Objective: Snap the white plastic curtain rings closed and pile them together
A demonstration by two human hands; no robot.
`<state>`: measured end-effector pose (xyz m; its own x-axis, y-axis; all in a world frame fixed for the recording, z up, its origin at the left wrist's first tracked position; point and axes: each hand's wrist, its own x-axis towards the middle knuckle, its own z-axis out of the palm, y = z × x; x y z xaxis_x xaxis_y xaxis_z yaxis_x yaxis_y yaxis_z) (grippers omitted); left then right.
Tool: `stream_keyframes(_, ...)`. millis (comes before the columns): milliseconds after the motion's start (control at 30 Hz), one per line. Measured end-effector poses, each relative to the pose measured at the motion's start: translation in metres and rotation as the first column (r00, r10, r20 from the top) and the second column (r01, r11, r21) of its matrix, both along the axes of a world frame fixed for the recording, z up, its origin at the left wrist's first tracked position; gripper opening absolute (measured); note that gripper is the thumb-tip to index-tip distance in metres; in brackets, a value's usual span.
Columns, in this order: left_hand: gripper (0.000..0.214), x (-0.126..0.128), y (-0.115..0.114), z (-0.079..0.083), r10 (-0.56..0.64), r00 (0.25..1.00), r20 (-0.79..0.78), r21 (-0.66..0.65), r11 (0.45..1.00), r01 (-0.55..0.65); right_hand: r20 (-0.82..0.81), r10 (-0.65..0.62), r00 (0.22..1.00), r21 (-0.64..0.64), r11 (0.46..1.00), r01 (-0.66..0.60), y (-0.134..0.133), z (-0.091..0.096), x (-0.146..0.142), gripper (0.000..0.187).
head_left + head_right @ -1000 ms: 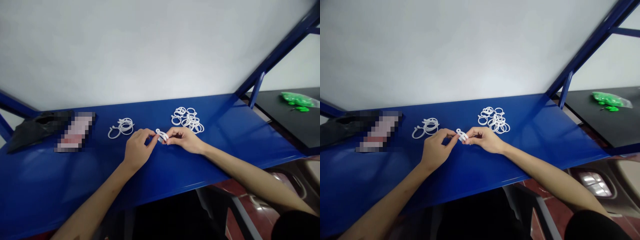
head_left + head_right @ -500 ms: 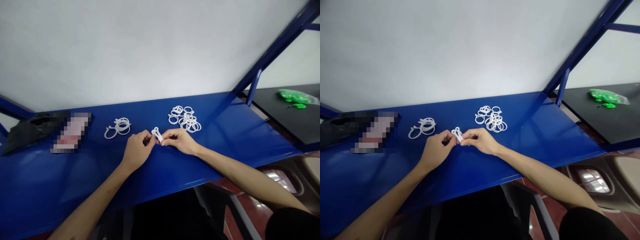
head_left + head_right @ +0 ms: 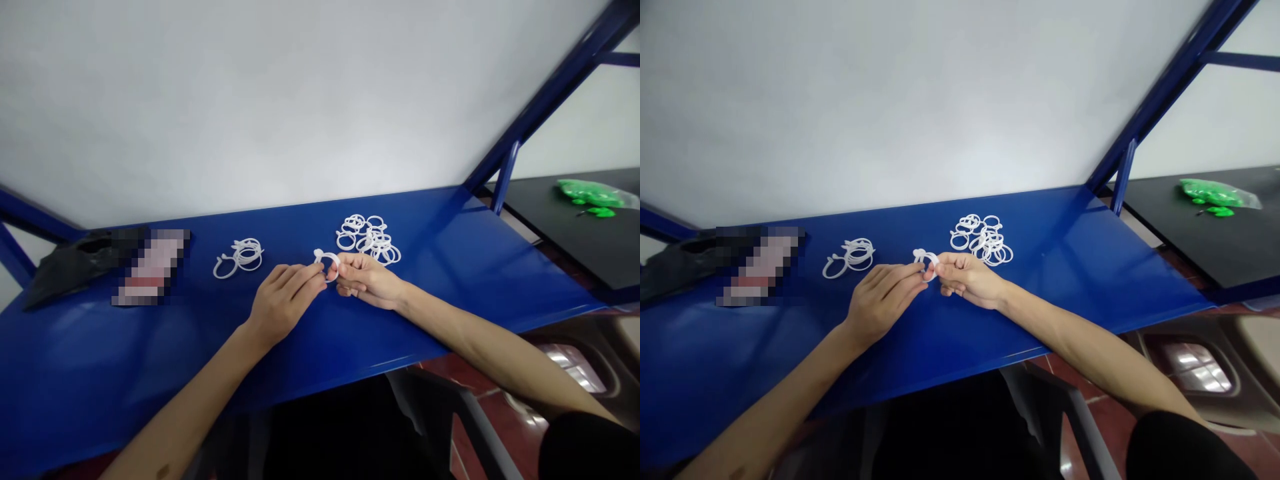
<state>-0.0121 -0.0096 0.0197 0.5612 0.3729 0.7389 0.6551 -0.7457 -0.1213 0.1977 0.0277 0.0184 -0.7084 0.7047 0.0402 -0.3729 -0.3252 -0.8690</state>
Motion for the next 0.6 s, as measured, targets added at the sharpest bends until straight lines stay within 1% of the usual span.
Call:
stream_keyframes(67, 0.019, -0.0004, 0.0005, -0.0023, -0.025, 1.0, -0.006, -0.014, 1.0, 0.025, -0.001, 0.021, 1.0, -0.006, 1.0, -0.021, -0.0009, 0.0004, -0.0002, 0.021)
stream_keyframes(100, 0.019, -0.0008, 0.0008, -0.0038, -0.038, 0.999, -0.006, -0.023, 0.999, 0.038, 0.019, 0.015, 1.0, 0.011, 1.0, -0.015, -0.0007, 0.0006, -0.0003, 0.021)
stream_keyframes(200, 0.018, -0.0017, 0.0018, -0.0081, -0.065, 0.998, 0.009, -0.061, 0.996, 0.066, 0.145, -0.078, 0.986, 0.114, 0.992, 0.062, 0.0021, 0.0013, 0.0006, 0.023)
stream_keyframes(267, 0.018, -0.0013, 0.0021, -0.0097, -0.076, 0.997, 0.02, -0.089, 0.993, 0.077, 0.202, -0.131, 0.971, 0.14, 0.985, 0.103, 0.0045, 0.0013, 0.0017, 0.024)
stream_keyframes(333, 0.017, -0.0004, 0.002, -0.0099, -0.083, 0.996, 0.039, -0.107, 0.99, 0.087, 0.192, -0.103, 0.976, 0.083, 0.993, 0.088, 0.006, 0.0001, 0.0025, 0.026)
stream_keyframes(400, 0.016, -0.0002, 0.0017, -0.0092, -0.097, 0.993, 0.074, -0.111, 0.988, 0.105, 0.141, -0.047, 0.989, 0.002, 0.999, 0.047, 0.0063, -0.0018, 0.0024, 0.028)
stream_keyframes(467, 0.018, -0.0011, 0.0014, -0.0086, -0.113, 0.988, 0.108, -0.115, 0.985, 0.125, 0.11, -0.02, 0.994, -0.045, 0.999, 0.025, 0.0059, -0.0031, 0.0015, 0.028)
stream_keyframes(533, 0.022, -0.0028, 0.0015, -0.0088, -0.119, 0.985, 0.128, -0.13, 0.982, 0.136, 0.126, -0.041, 0.991, -0.036, 0.998, 0.046, 0.0052, -0.0025, 0.0005, 0.028)
stream_keyframes(600, 0.025, -0.0041, 0.0022, -0.01, -0.115, 0.984, 0.133, -0.156, 0.978, 0.135, 0.19, -0.101, 0.977, 0.036, 0.995, 0.096, 0.0044, -0.0001, -0.0004, 0.029)
